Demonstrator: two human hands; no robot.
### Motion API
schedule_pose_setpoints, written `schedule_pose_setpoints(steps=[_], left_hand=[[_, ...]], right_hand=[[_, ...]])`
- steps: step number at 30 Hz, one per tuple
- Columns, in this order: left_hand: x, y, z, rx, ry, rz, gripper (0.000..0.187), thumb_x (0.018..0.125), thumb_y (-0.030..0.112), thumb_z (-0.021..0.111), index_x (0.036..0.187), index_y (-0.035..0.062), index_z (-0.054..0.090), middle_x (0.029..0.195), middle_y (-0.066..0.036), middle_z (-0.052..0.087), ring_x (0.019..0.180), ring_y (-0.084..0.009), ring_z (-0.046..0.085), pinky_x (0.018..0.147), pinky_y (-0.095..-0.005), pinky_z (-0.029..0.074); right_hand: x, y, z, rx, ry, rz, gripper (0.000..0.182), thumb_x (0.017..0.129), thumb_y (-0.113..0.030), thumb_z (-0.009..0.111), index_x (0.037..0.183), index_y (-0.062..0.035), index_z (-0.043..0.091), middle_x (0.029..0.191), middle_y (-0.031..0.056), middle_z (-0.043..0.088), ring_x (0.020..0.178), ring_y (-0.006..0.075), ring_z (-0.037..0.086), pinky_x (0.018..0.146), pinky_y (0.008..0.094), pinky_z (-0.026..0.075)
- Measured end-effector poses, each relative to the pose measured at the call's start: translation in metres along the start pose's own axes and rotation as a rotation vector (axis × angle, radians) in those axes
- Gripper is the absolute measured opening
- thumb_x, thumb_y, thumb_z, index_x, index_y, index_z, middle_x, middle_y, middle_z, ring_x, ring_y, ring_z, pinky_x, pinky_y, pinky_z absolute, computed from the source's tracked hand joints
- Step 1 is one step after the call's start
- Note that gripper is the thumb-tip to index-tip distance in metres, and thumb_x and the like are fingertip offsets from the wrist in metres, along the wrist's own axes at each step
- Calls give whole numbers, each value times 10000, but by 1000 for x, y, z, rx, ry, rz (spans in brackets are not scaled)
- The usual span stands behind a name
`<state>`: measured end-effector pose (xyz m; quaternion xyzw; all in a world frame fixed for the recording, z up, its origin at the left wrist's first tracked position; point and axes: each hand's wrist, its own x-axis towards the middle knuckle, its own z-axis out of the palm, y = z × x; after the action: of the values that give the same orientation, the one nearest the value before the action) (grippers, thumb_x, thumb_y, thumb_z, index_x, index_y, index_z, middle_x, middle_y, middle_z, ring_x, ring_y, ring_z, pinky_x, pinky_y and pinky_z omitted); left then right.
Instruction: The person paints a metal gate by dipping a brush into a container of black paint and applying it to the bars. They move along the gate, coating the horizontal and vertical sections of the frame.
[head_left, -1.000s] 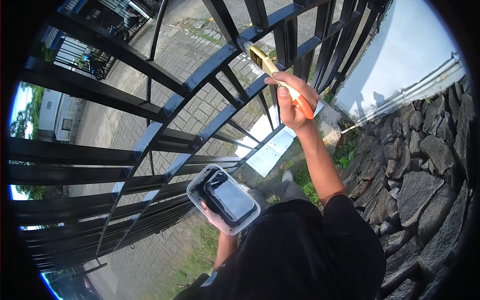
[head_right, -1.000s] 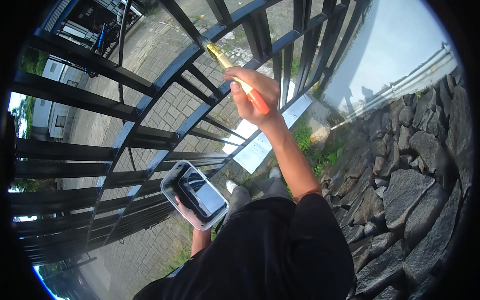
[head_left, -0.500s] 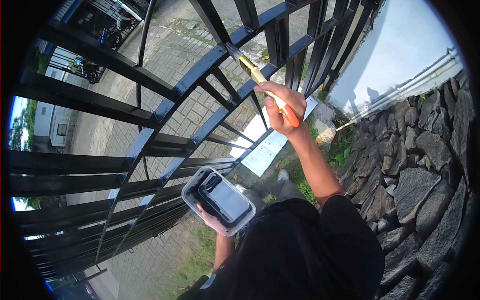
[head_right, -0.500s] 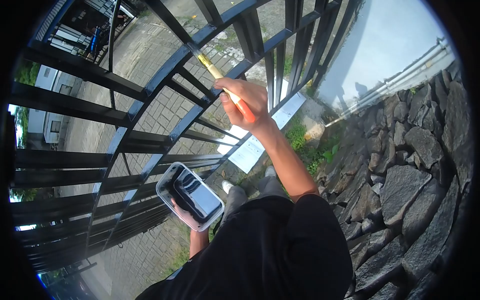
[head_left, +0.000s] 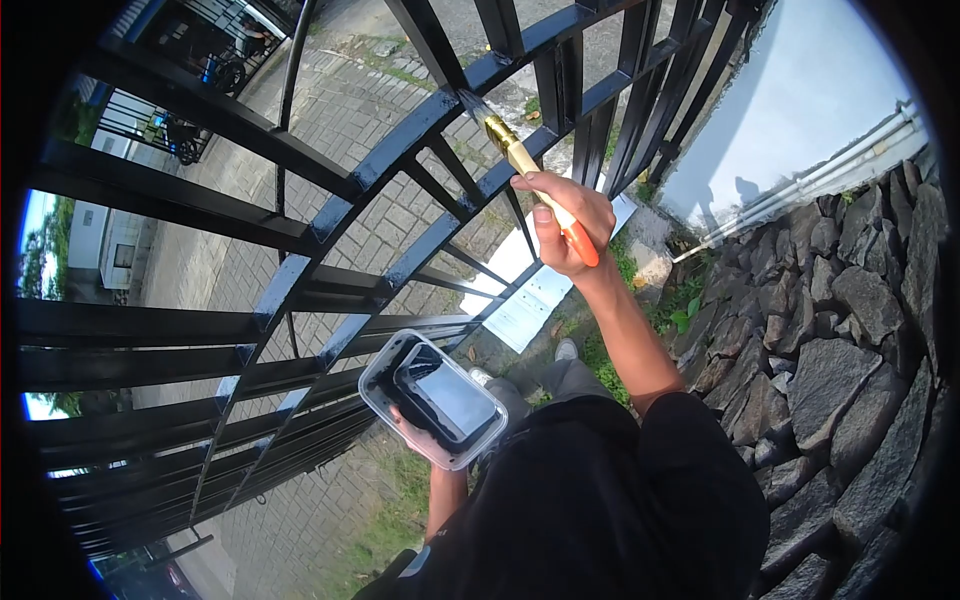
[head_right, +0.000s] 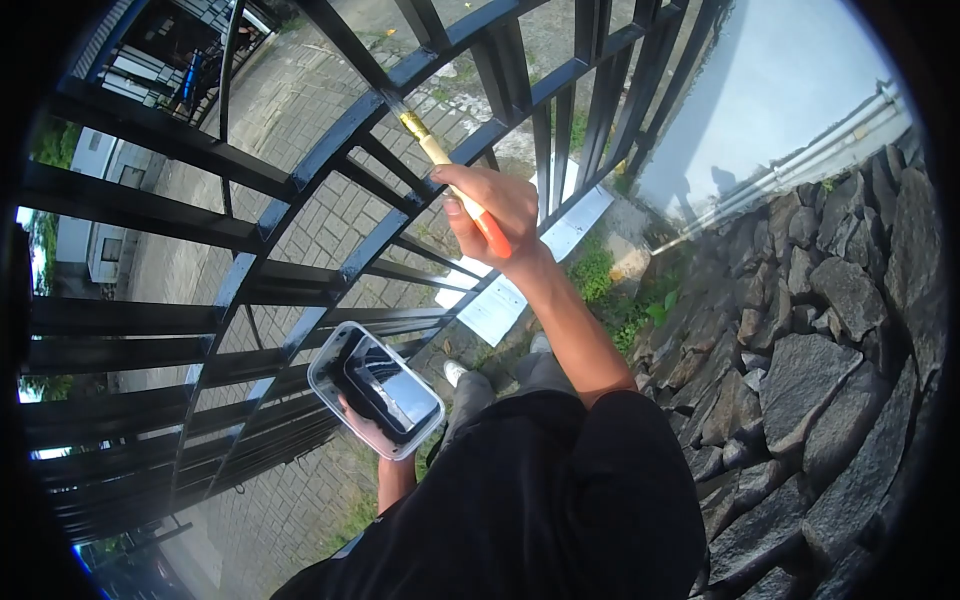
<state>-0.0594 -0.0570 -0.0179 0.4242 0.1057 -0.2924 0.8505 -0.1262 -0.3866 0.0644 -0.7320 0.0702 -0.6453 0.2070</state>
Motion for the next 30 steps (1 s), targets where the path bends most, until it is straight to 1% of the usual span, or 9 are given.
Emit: schedule_pose_setpoints(steps=[7,9,10,16,18,20,24,27,30], left_hand=[[6,1,-8,20,-45,6,596,907,559,428,1264,87,500,1184,-88,576,1022,-265,585,889,-412,480],[7,0,-10,2,-29,3,609,903,568,427,1271,87,494,1192,-94,571,1027,-268,582,889,-412,481],[7,0,-13,-5,-22,0,616,901,572,427,1275,87,491,1196,-97,568,1030,-270,581,889,-412,481],[13,0,-32,48,42,23,648,891,586,430,1286,75,480,1213,-113,561,1051,-290,573,895,-436,476],[12,-1,-30,28,23,24,643,893,582,429,1284,74,483,1210,-114,563,1048,-294,574,892,-440,478],[8,1,-30,15,9,27,639,895,579,428,1282,73,486,1208,-114,566,1046,-298,576,889,-443,480],[10,3,-31,97,53,63,632,904,576,402,1264,65,498,1163,-136,590,997,-322,600,865,-451,494],[11,8,-30,146,76,79,625,908,572,388,1250,62,505,1128,-143,607,959,-332,615,843,-448,505],[4,9,-18,114,43,64,602,913,557,391,1237,64,513,1100,-132,620,932,-329,624,815,-437,517]], right_hand=[[2,-1,5,-15,-25,-10,216,915,-154,507,1031,17,569,799,155,695,709,259,700,612,312,551],[-1,-1,6,3,49,-26,174,890,-139,563,1006,-13,594,805,93,684,563,196,637,494,282,489],[-2,-3,5,6,48,-25,174,890,-139,563,1006,-13,594,805,93,684,563,196,637,494,282,489],[-4,-5,-8,113,229,287,260,941,-189,493,1098,8,556,798,150,695,718,172,681,600,247,504],[-3,0,-11,246,343,404,264,959,-169,449,1130,18,522,847,167,690,548,59,520,508,194,399],[-2,1,-12,194,333,447,296,986,-197,379,1148,35,467,855,218,667,517,65,473,490,196,371],[-5,6,-3,232,347,432,310,992,-220,373,1141,34,470,850,218,666,500,72,480,467,192,359],[9,9,-7,492,645,726,333,992,-270,384,1124,21,481,854,219,667,456,95,489,421,204,338],[16,16,-7,612,742,766,290,981,-262,409,1096,-14,507,831,202,673,434,88,445,431,207,345]])
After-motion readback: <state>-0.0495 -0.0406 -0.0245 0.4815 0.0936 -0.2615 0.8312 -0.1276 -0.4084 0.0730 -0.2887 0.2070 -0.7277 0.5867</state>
